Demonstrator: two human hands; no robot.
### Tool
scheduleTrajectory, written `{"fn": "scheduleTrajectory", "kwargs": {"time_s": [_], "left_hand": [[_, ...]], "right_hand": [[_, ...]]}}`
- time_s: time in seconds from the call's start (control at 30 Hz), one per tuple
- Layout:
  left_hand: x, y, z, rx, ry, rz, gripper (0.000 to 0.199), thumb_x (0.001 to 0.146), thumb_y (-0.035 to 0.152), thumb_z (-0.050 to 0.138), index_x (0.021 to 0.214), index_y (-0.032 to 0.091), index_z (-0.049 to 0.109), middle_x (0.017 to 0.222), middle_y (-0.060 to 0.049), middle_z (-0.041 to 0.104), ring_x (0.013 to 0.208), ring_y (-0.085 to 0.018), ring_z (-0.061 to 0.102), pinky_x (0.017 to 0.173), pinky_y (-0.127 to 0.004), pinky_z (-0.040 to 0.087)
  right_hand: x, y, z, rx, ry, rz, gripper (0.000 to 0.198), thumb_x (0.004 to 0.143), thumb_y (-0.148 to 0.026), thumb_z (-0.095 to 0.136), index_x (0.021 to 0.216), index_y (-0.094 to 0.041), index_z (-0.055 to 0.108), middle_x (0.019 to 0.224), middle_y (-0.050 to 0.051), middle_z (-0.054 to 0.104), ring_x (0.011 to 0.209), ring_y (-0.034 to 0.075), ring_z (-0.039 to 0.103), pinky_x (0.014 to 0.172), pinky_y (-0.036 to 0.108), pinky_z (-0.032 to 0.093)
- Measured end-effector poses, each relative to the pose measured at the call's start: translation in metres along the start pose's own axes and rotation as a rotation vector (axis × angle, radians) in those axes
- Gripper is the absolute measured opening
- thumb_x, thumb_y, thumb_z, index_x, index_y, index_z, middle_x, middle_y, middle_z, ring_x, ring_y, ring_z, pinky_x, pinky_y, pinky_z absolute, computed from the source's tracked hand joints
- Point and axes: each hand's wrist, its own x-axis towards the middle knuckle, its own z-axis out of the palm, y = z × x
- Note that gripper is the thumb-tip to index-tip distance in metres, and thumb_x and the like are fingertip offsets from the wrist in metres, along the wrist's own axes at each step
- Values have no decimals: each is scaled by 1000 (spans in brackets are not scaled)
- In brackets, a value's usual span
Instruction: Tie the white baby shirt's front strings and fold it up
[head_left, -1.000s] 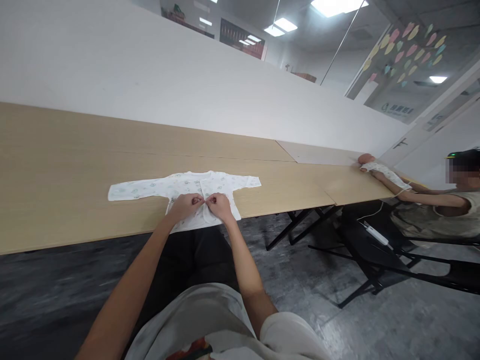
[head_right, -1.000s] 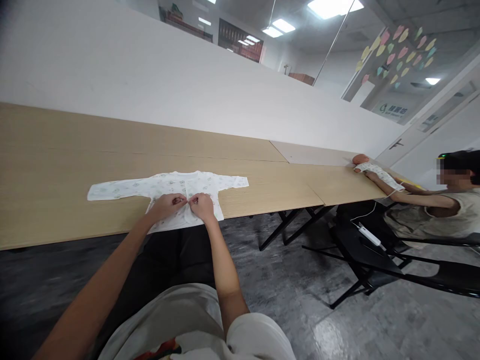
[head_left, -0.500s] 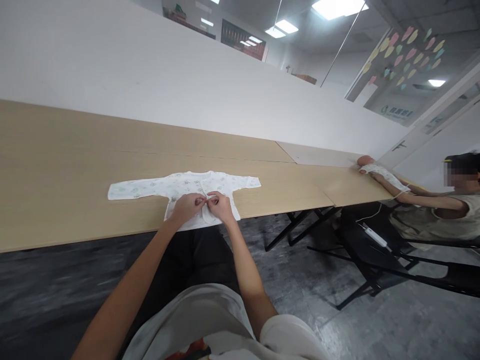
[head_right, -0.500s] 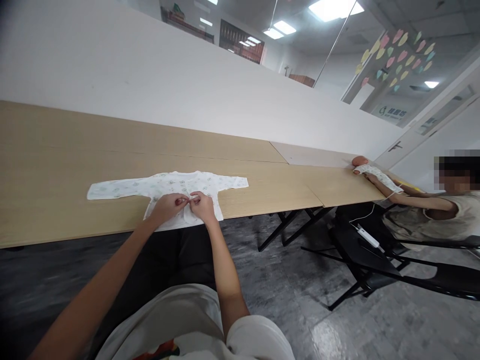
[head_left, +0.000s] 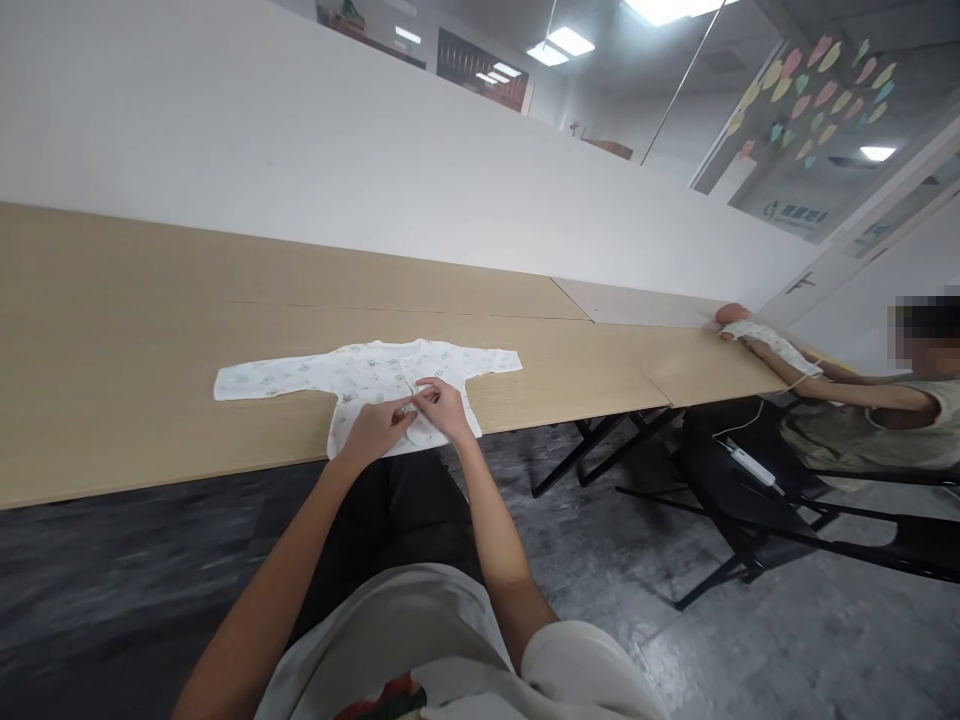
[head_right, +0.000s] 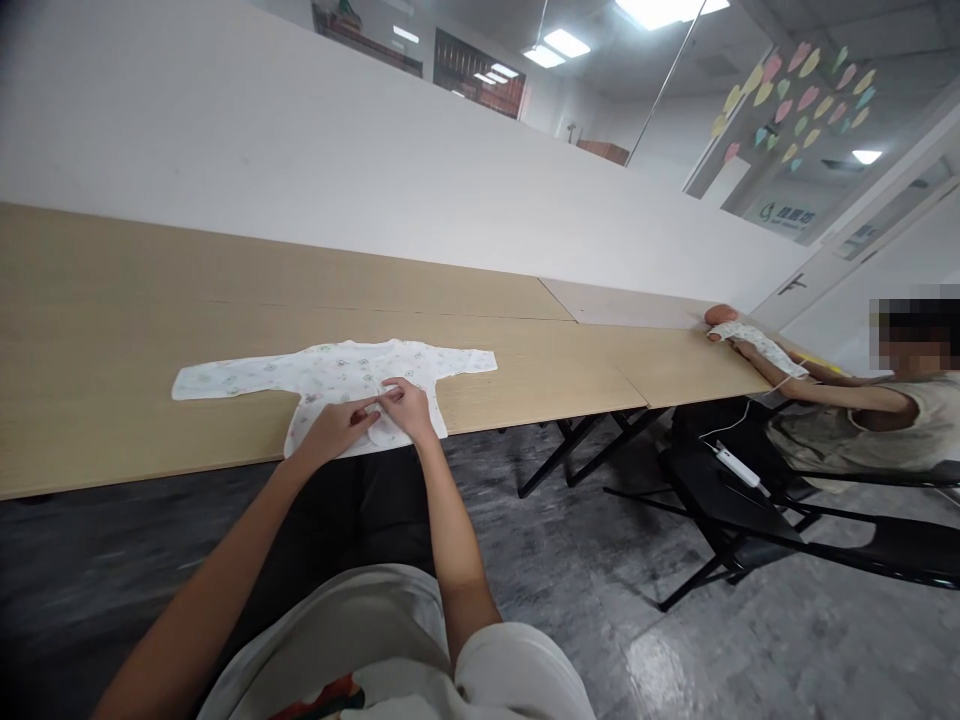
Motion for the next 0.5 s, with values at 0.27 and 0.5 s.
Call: {"fn": "scheduleTrajectory", "kwargs": {"time_s": [0.27, 0.5], "left_hand": [[-11, 8, -3, 65, 45, 54, 42, 90, 44, 44, 93, 19, 77, 68, -5, 67, 67, -21, 55, 74, -34, 40], [-86, 37, 54, -92, 180, 193, 41, 96, 44, 41, 95, 24, 76, 58, -4, 56, 58, -19, 50, 73, -37, 43]], "right_hand": [[3, -1, 2, -138, -1, 8, 14, 86, -22, 68, 100, -21, 72, 79, -1, 72, 76, 15, 66, 78, 25, 50], [3, -5, 5, -306, -79, -106, 37, 87, -8, 59, 115, -24, 75, 82, 0, 68, 79, 16, 61, 81, 25, 47]]}}
